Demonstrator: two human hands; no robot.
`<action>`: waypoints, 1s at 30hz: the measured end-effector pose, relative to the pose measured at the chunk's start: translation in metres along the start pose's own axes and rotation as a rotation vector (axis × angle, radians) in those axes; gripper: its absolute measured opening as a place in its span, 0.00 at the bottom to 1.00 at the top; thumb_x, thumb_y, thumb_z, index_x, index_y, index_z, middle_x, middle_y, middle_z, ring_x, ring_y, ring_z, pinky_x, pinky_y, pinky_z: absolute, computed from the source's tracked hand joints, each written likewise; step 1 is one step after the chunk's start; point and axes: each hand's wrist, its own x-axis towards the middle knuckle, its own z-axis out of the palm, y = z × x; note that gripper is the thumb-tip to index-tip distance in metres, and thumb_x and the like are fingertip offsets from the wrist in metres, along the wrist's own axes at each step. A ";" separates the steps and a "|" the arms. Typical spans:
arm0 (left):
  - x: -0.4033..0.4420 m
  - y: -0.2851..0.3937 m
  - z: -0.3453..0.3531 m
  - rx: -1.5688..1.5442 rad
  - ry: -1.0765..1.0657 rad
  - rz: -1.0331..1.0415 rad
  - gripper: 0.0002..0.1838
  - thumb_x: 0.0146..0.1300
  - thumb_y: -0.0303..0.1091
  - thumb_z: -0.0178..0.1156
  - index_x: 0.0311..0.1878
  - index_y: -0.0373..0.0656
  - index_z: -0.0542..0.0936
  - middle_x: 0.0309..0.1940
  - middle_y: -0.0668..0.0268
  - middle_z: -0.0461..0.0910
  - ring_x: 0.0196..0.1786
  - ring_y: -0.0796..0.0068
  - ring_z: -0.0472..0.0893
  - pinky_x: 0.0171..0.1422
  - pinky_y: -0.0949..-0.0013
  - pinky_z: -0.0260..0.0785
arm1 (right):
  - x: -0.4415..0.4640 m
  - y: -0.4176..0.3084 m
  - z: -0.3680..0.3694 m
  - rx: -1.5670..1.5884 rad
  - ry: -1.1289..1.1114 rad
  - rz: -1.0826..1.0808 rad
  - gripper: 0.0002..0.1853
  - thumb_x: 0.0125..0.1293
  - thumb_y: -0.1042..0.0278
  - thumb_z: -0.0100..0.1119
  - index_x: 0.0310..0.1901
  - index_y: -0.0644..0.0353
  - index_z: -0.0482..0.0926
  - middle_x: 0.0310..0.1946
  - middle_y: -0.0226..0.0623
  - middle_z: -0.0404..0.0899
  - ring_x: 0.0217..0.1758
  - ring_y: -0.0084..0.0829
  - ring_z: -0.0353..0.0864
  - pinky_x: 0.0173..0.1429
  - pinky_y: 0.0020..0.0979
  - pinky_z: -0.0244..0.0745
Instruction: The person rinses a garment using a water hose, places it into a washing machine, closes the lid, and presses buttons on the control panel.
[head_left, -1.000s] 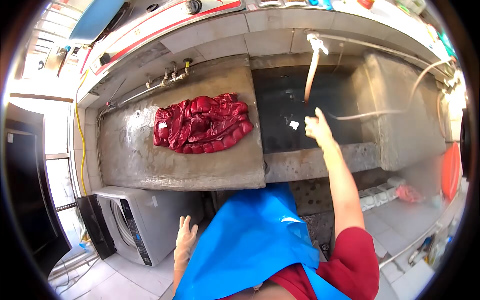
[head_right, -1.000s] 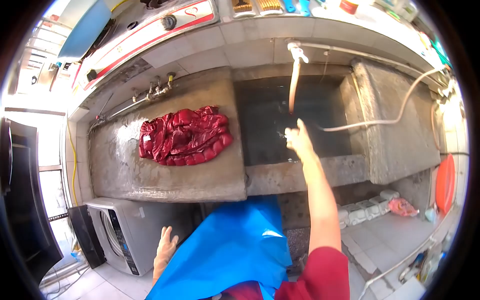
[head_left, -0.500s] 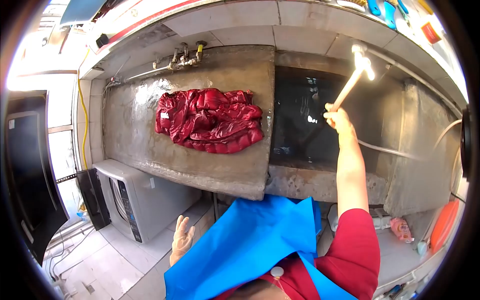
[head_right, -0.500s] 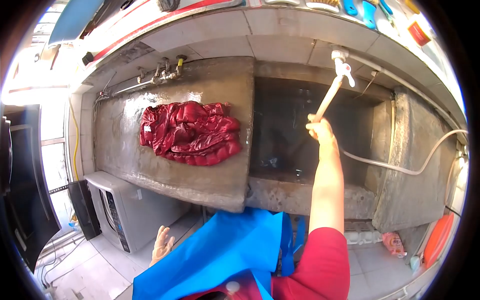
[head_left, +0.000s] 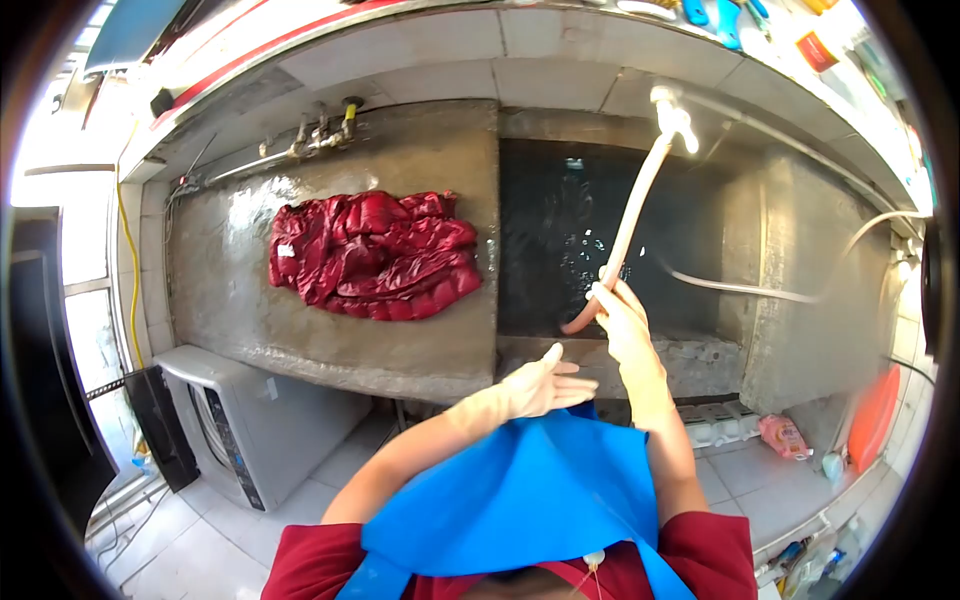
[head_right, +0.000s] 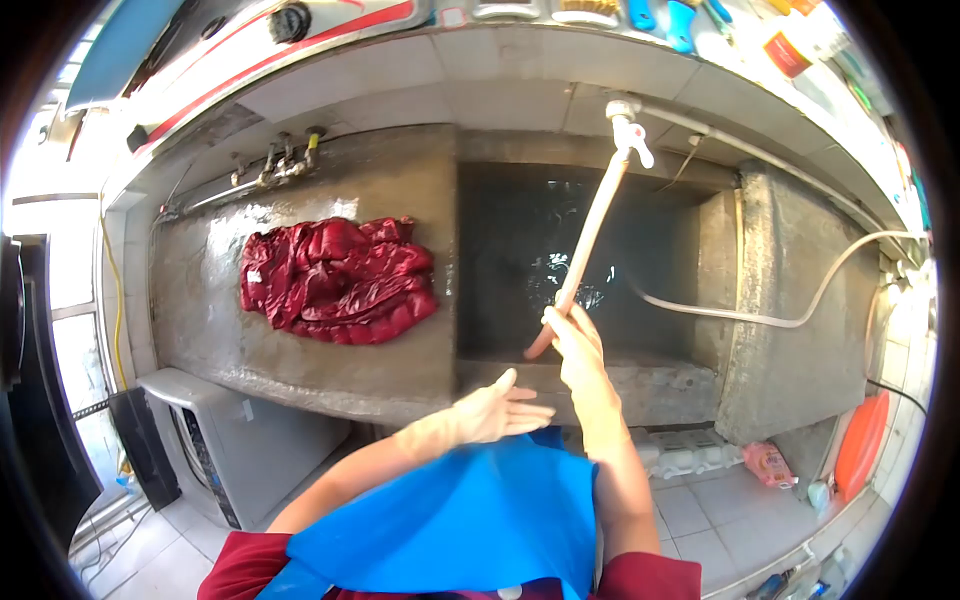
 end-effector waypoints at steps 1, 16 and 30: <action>0.031 -0.009 0.005 -0.117 0.066 0.053 0.43 0.76 0.59 0.47 0.76 0.31 0.51 0.71 0.35 0.60 0.72 0.43 0.68 0.76 0.51 0.64 | -0.009 -0.006 -0.003 0.046 -0.006 0.001 0.22 0.71 0.67 0.64 0.64 0.59 0.77 0.45 0.29 0.81 0.48 0.23 0.80 0.50 0.26 0.71; 0.076 0.078 0.052 0.167 0.223 0.613 0.32 0.74 0.29 0.50 0.78 0.52 0.53 0.63 0.45 0.72 0.56 0.46 0.80 0.61 0.46 0.76 | 0.046 -0.098 -0.039 -0.319 0.085 -0.416 0.37 0.68 0.68 0.66 0.76 0.55 0.59 0.54 0.29 0.76 0.56 0.21 0.73 0.64 0.28 0.70; 0.049 0.037 -0.048 -0.134 0.285 0.282 0.36 0.76 0.50 0.52 0.76 0.37 0.54 0.70 0.41 0.65 0.68 0.40 0.72 0.70 0.44 0.70 | 0.138 0.009 -0.019 -0.496 -0.362 0.158 0.10 0.60 0.62 0.72 0.39 0.49 0.79 0.32 0.21 0.76 0.32 0.15 0.73 0.37 0.19 0.69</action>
